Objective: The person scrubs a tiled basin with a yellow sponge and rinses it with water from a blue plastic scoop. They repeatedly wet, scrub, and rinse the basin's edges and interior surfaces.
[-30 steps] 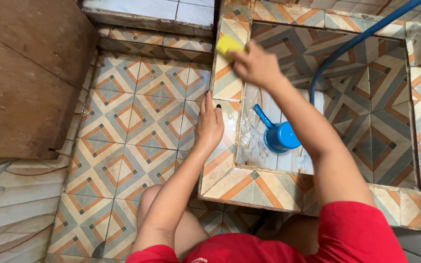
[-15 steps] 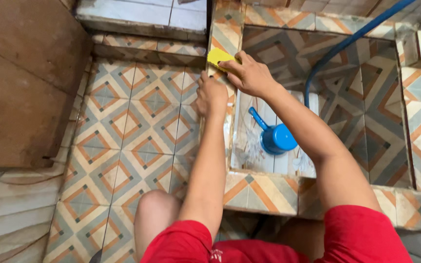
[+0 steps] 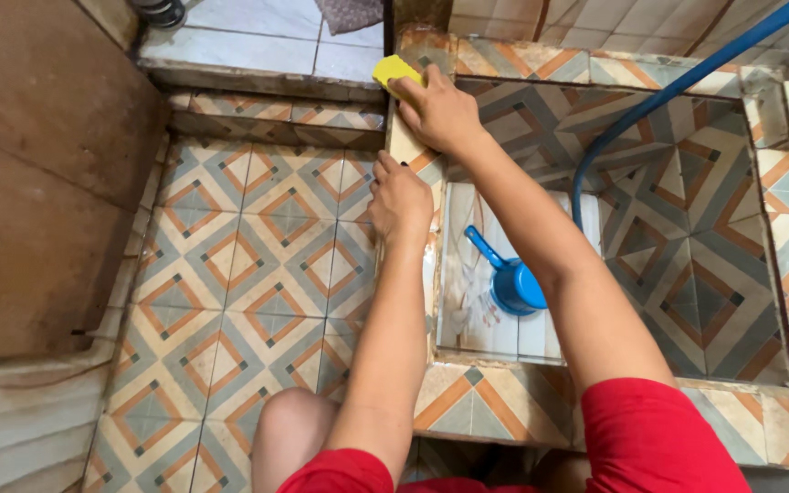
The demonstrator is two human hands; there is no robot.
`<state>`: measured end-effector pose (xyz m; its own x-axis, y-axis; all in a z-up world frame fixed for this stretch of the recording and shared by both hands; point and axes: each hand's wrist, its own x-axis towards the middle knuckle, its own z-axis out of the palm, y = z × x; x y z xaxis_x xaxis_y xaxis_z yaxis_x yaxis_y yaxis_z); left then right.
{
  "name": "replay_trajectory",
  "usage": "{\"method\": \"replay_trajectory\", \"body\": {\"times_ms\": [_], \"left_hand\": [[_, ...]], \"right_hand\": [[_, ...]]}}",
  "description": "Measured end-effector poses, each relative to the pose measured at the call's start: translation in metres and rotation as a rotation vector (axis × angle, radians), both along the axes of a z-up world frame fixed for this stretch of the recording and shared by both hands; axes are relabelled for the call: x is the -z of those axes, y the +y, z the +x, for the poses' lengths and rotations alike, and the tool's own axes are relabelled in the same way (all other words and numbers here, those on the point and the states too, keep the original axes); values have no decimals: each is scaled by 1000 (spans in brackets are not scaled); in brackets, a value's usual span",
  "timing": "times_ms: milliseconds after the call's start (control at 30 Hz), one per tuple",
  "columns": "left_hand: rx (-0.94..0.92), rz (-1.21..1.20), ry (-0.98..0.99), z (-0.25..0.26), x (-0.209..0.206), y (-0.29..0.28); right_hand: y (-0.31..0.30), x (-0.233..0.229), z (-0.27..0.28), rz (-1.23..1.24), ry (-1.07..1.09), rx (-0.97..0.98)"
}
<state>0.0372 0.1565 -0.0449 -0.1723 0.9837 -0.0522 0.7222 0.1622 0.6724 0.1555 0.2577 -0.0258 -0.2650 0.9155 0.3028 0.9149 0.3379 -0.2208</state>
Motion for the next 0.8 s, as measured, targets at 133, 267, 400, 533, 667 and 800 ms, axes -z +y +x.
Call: {"method": "replay_trajectory", "body": {"times_ms": [133,267,400,533,667,800], "left_hand": [[-3,25,17,1,-1,2],[-5,10,16,1,-1,2],[-13,16,3,2,-4,3],[-7,-15,-15,2,-4,4],[-10,-12,19,3,-2,7],[-7,-8,43,4,-2,7]], "right_hand": [[34,3,23,150,3,137],[37,16,95,152,-40,292],[9,28,185,257,-152,475],[-8,42,212,181,-48,786],[7,58,149,210,-29,610],[17,60,116,154,-74,457]]}}
